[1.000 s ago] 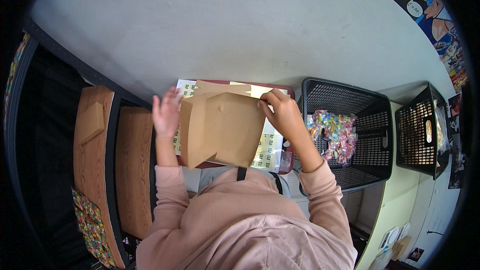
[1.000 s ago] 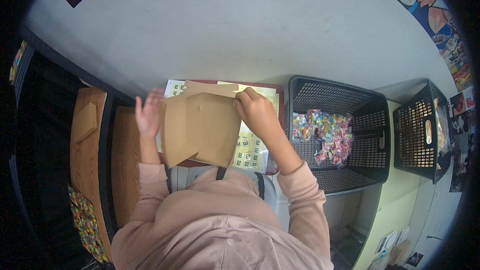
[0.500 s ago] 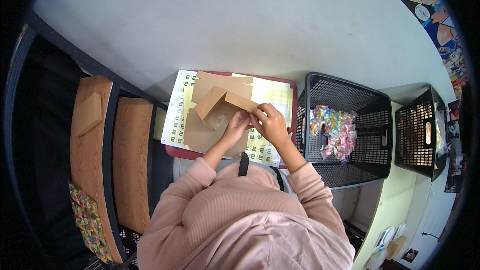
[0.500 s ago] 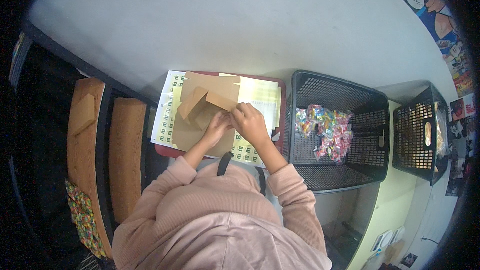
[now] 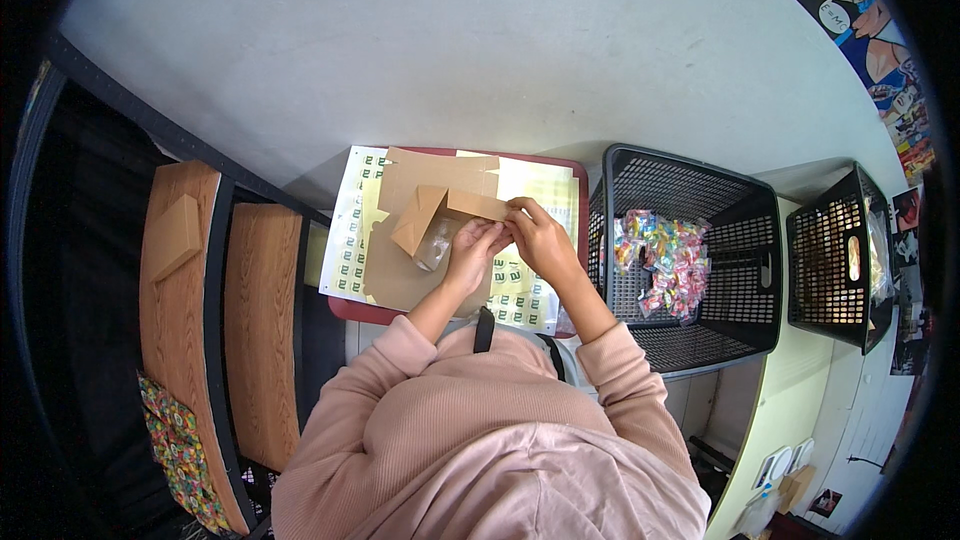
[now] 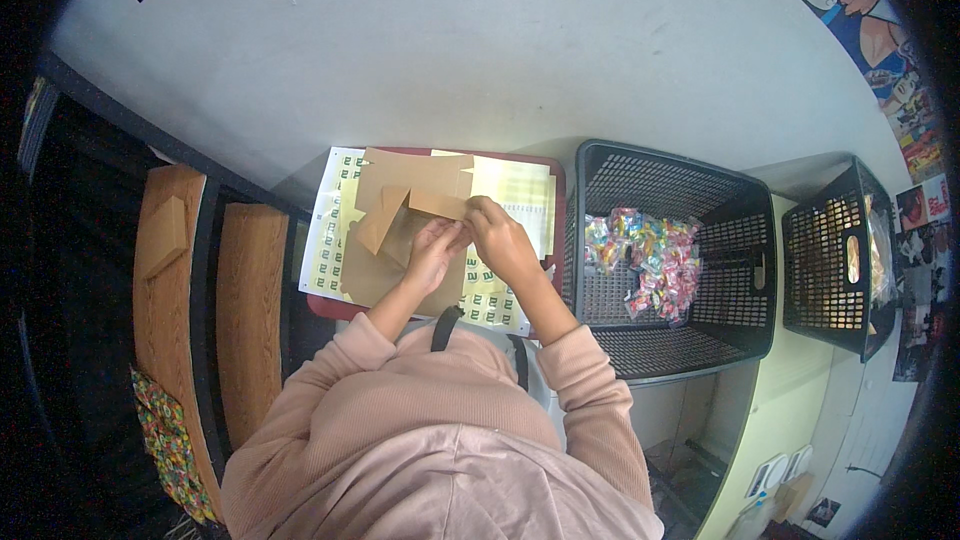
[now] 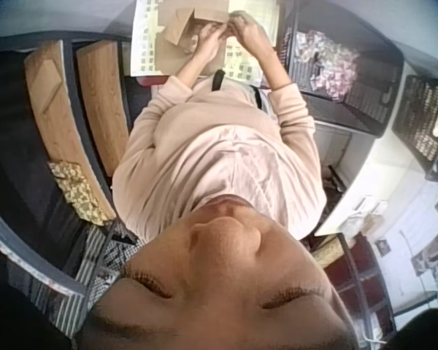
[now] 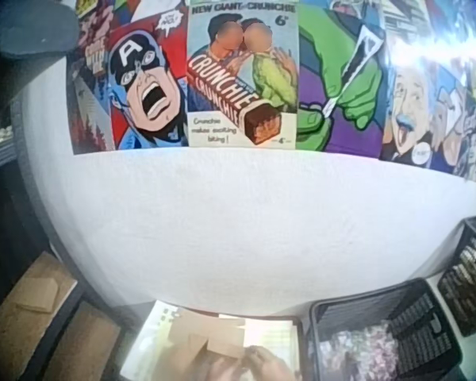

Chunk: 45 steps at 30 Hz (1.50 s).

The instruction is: The person assembles a flat cardboard box by folding the flaps and tucking the tabs into slots to form a rectangular container. They then place a clear plastic bag filled with colorful candies into the assembled box and set it on a shelf.

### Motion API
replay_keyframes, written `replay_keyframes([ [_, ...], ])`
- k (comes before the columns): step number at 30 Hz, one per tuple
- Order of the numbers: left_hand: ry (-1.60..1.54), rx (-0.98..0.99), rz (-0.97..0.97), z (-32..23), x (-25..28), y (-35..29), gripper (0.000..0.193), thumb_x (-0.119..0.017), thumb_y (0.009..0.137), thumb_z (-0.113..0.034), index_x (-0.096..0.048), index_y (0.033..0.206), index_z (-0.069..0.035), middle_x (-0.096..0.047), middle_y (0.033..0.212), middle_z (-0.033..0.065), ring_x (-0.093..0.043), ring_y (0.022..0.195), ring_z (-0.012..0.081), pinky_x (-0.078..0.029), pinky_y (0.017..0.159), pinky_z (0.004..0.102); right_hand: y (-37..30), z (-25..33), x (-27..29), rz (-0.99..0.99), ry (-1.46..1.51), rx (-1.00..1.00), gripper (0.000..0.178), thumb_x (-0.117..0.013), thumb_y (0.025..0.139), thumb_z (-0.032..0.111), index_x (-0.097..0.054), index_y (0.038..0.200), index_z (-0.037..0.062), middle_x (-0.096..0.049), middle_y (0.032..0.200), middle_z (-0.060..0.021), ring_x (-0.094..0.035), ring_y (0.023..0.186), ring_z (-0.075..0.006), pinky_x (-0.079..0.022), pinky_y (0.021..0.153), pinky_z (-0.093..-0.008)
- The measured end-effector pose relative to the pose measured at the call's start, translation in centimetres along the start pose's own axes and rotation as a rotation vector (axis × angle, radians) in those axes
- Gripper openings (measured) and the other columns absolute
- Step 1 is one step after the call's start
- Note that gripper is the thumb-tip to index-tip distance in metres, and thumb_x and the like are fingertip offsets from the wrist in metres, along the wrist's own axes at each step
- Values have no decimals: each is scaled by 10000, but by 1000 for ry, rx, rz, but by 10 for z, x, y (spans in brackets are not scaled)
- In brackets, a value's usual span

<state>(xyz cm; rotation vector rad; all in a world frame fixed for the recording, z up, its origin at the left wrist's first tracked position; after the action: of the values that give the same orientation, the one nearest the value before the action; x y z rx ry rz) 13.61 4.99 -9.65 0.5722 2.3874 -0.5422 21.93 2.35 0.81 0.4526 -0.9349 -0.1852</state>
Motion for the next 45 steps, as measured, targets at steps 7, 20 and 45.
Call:
replay_keyframes([
  [7,-48,8,-68,7,-1,4,140,-454,836,-48,-450,964,9,-534,925,102,-544,883,177,-453,817,291,-5,0,-5,-11,-110,-49,141,-520,718,27,-535,856,-4,-518,990,-98,-569,792,-267,-495,618,-327],
  [20,8,-21,-57,11,-3,5,167,-442,843,-80,-439,996,-11,-507,967,80,-514,914,153,-425,829,291,-9,-2,-7,-19,-169,-56,213,-514,667,4,-531,879,-5,-510,1032,-104,-527,916,-253,-485,680,-310],
  [45,274,-194,-252,-15,2,6,117,-533,813,-80,-492,858,21,-578,806,110,-565,718,133,-463,662,235,-69,-47,-53,-351,802,-861,178,-642,716,126,-606,843,7,-521,590,-8,-416,472,-93,-340,444,-230],
])
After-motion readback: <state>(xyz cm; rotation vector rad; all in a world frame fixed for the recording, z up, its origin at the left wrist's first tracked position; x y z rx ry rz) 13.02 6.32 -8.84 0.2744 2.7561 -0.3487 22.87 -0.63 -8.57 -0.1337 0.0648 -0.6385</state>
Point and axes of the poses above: each hand's wrist, its own y-axis towards the middle knuckle, its own x-axis out of the back of the hand, z = x × y, the point moved 8 cm from there along y, towards the middle knuckle
